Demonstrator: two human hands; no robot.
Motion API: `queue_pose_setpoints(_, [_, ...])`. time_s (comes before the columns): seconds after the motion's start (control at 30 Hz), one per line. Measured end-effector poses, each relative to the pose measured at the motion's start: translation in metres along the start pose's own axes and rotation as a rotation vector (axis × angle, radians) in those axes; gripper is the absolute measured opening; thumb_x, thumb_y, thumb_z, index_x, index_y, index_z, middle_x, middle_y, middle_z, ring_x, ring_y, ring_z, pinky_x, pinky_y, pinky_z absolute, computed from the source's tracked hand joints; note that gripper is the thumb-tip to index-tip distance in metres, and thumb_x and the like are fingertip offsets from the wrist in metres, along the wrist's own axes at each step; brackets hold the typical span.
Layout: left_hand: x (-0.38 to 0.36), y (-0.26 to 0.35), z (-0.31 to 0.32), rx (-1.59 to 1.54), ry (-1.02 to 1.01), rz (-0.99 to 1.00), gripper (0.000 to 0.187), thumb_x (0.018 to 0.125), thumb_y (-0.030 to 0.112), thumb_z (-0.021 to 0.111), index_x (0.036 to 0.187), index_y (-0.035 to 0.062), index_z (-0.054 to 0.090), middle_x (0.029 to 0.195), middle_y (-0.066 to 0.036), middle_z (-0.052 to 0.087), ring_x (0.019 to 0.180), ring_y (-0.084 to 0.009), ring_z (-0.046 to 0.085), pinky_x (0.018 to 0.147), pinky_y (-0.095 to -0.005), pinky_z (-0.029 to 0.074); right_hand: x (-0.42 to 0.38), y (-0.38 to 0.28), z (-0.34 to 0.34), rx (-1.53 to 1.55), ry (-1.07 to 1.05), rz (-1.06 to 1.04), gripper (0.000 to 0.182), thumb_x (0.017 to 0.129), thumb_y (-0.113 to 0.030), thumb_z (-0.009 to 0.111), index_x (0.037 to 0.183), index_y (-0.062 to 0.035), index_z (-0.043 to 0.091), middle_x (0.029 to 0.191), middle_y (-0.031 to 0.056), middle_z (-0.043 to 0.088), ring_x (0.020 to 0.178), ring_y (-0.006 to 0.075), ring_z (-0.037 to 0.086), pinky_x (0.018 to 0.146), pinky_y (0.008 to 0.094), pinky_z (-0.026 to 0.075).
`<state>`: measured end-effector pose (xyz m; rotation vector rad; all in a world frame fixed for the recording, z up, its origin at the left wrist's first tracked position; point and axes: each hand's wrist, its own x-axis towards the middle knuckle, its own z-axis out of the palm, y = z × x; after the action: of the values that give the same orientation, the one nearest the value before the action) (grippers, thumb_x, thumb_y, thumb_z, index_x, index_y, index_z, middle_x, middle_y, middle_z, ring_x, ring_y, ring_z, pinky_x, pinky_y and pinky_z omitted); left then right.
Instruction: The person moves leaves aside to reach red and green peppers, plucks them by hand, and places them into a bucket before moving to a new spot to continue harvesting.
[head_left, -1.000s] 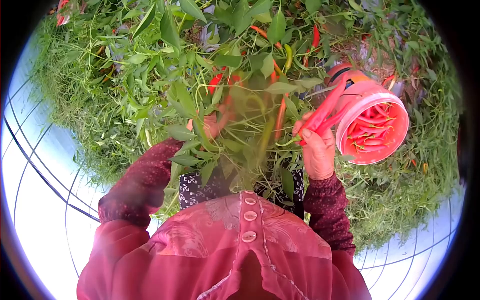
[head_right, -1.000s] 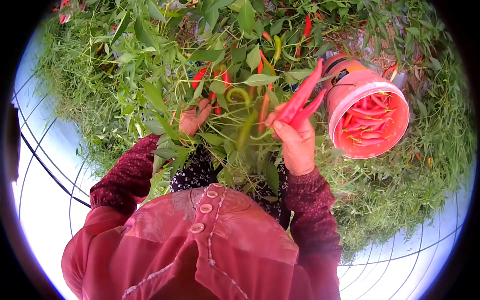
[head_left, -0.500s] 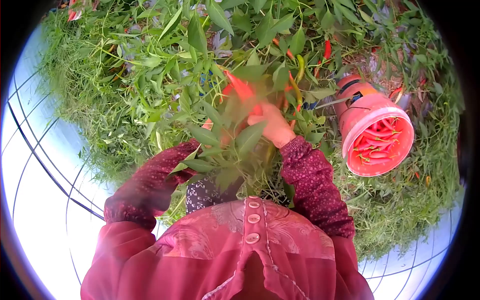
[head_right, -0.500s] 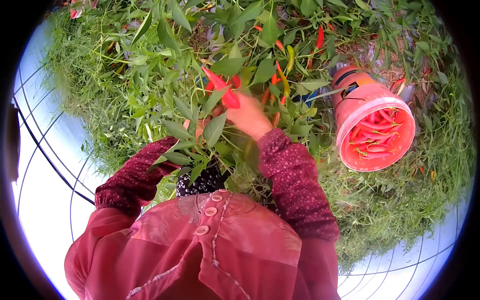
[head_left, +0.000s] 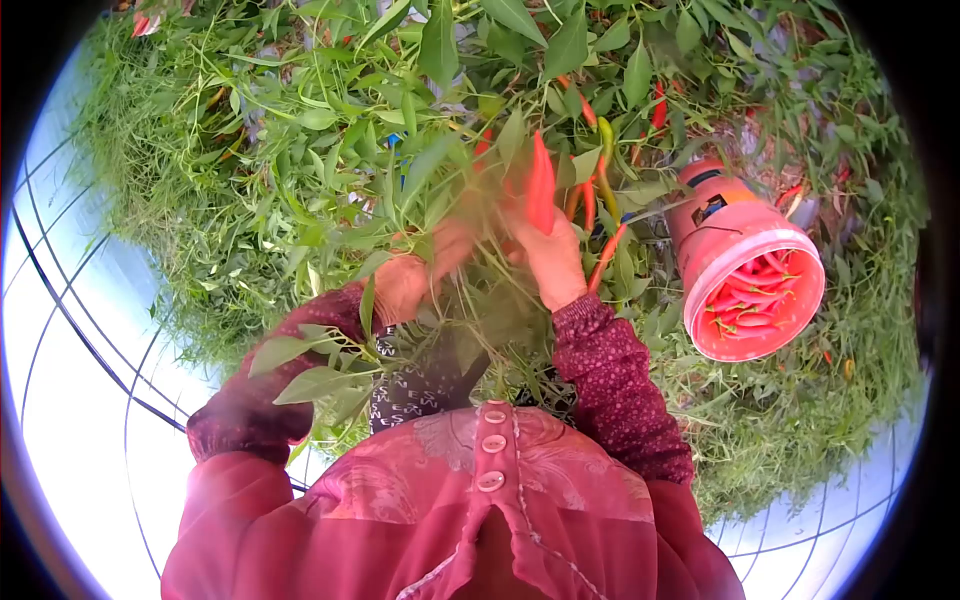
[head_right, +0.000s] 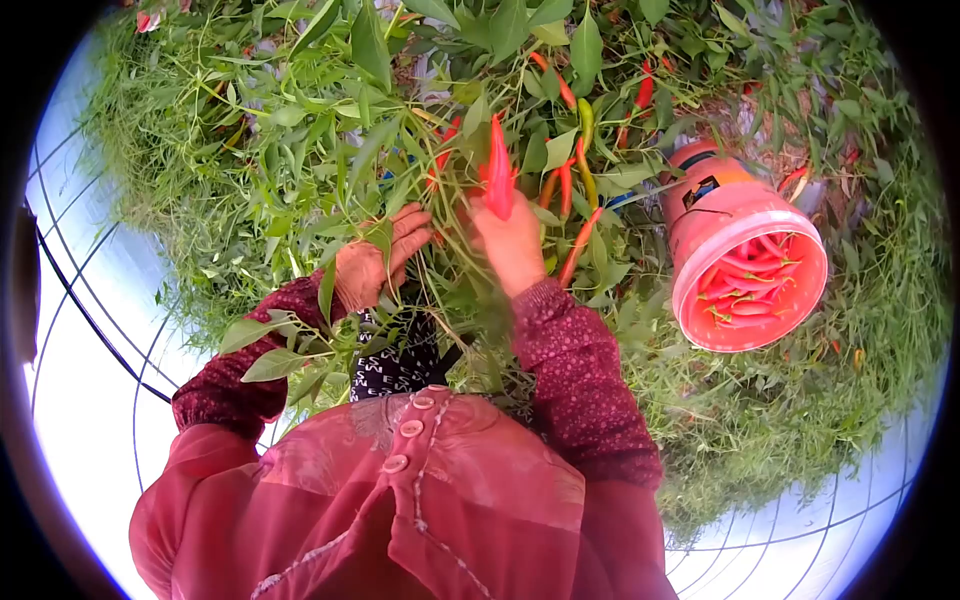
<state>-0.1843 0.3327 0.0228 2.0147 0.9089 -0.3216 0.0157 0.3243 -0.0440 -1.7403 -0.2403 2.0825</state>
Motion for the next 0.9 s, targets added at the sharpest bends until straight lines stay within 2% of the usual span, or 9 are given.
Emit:
queue_pose_setpoints(0.23, [-0.013, -0.013, -0.030, -1.752, 0.212, -1.026, 0.069, 0.066, 0.012, 0.059, 0.130, 0.0011, 0.036, 0.128, -0.017, 0.043, 0.119, -0.0314, 0.042, 0.096, -0.0410, 0.038, -0.017, 0.010, -0.004, 0.054, 0.029, -0.043, 0.029, 0.083, -0.010, 0.058, 0.109, -0.0019, 0.051, 0.097, 0.0034, 0.061, 0.071, 0.0085, 0.055, 0.058, 0.0208, 0.047])
queue_pose_setpoints(0.27, [-0.011, -0.016, -0.031, -1.742, 0.207, -1.031, 0.069, 0.066, 0.012, 0.059, 0.130, 0.0011, 0.036, 0.128, -0.017, 0.043, 0.119, -0.0314, 0.042, 0.096, -0.0410, 0.038, -0.016, 0.011, -0.005, 0.104, 0.030, -0.021, 0.028, 0.082, -0.010, 0.058, 0.108, -0.0017, 0.051, 0.097, 0.0035, 0.061, 0.071, 0.0082, 0.056, 0.059, 0.0205, 0.047])
queue_pose_setpoints(0.37, [-0.002, -0.031, -0.025, -0.004, -0.075, -0.086, 0.048, 0.084, 0.007, 0.048, 0.131, 0.0031, 0.037, 0.116, -0.013, 0.054, 0.103, -0.0210, 0.055, 0.080, -0.0272, 0.048, -0.015, 0.012, -0.005, 0.159, 0.059, -0.030, 0.028, 0.081, -0.009, 0.059, 0.106, -0.0005, 0.052, 0.094, 0.0037, 0.062, 0.074, 0.0099, 0.057, 0.063, 0.0230, 0.048])
queue_pose_setpoints(0.4, [0.010, -0.031, -0.018, -0.768, -0.004, -0.436, 0.042, 0.087, 0.005, 0.046, 0.128, 0.0029, 0.041, 0.111, -0.009, 0.057, 0.097, -0.0191, 0.056, 0.079, -0.0264, 0.047, -0.012, 0.015, -0.005, 0.165, 0.067, -0.037, 0.028, 0.081, -0.009, 0.059, 0.106, -0.0005, 0.052, 0.094, 0.0037, 0.062, 0.074, 0.0099, 0.057, 0.063, 0.0230, 0.048])
queue_pose_setpoints(0.53, [0.046, -0.081, 0.053, -0.095, 0.005, -0.423, 0.029, 0.083, 0.006, 0.053, 0.112, -0.0008, 0.053, 0.098, -0.007, 0.060, 0.083, -0.0167, 0.059, 0.072, -0.0288, 0.048, -0.009, 0.039, -0.004, 0.050, 0.094, -0.261, 0.026, 0.080, -0.009, 0.060, 0.103, -0.0009, 0.053, 0.090, 0.0059, 0.063, 0.077, 0.0132, 0.059, 0.071, 0.0263, 0.049])
queue_pose_setpoints(0.63, [0.083, -0.016, 0.003, 0.052, 0.095, -0.474, 0.023, 0.081, 0.007, 0.056, 0.103, 0.0000, 0.056, 0.087, -0.009, 0.062, 0.078, -0.0189, 0.060, 0.070, -0.0308, 0.048, -0.011, 0.037, -0.003, 0.040, 0.066, -0.234, 0.022, 0.079, -0.009, 0.061, 0.098, -0.0023, 0.052, 0.091, 0.0079, 0.064, 0.081, 0.0133, 0.060, 0.074, 0.0255, 0.048])
queue_pose_setpoints(0.67, [0.076, -0.060, 0.060, -0.394, 0.457, -0.305, 0.020, 0.080, 0.012, 0.057, 0.096, 0.0013, 0.058, 0.077, -0.010, 0.061, 0.072, -0.0223, 0.060, 0.067, -0.0335, 0.047, -0.010, 0.041, -0.004, 0.025, 0.086, -0.293, 0.021, 0.079, -0.009, 0.061, 0.097, -0.0025, 0.052, 0.091, 0.0070, 0.065, 0.081, 0.0131, 0.061, 0.075, 0.0254, 0.048])
queue_pose_setpoints(0.77, [0.086, -0.038, 0.030, -0.471, 0.359, -0.180, 0.023, 0.079, 0.014, 0.058, 0.098, 0.0007, 0.059, 0.078, -0.010, 0.061, 0.070, -0.0226, 0.060, 0.065, -0.0338, 0.047, -0.007, 0.044, -0.006, 0.087, 0.090, -0.349, 0.019, 0.078, -0.007, 0.060, 0.095, -0.0028, 0.051, 0.088, 0.0039, 0.065, 0.079, 0.0118, 0.060, 0.074, 0.0248, 0.048])
queue_pose_setpoints(0.9, [0.096, -0.028, 0.004, -0.717, 0.046, -0.632, 0.032, 0.077, 0.012, 0.059, 0.106, -0.0005, 0.059, 0.083, -0.010, 0.062, 0.072, -0.0184, 0.057, 0.066, -0.0326, 0.046, -0.010, 0.035, -0.009, 0.192, 0.070, -0.373, 0.017, 0.080, 0.000, 0.056, 0.097, -0.0029, 0.052, 0.090, 0.0029, 0.064, 0.077, 0.0100, 0.059, 0.070, 0.0228, 0.047])
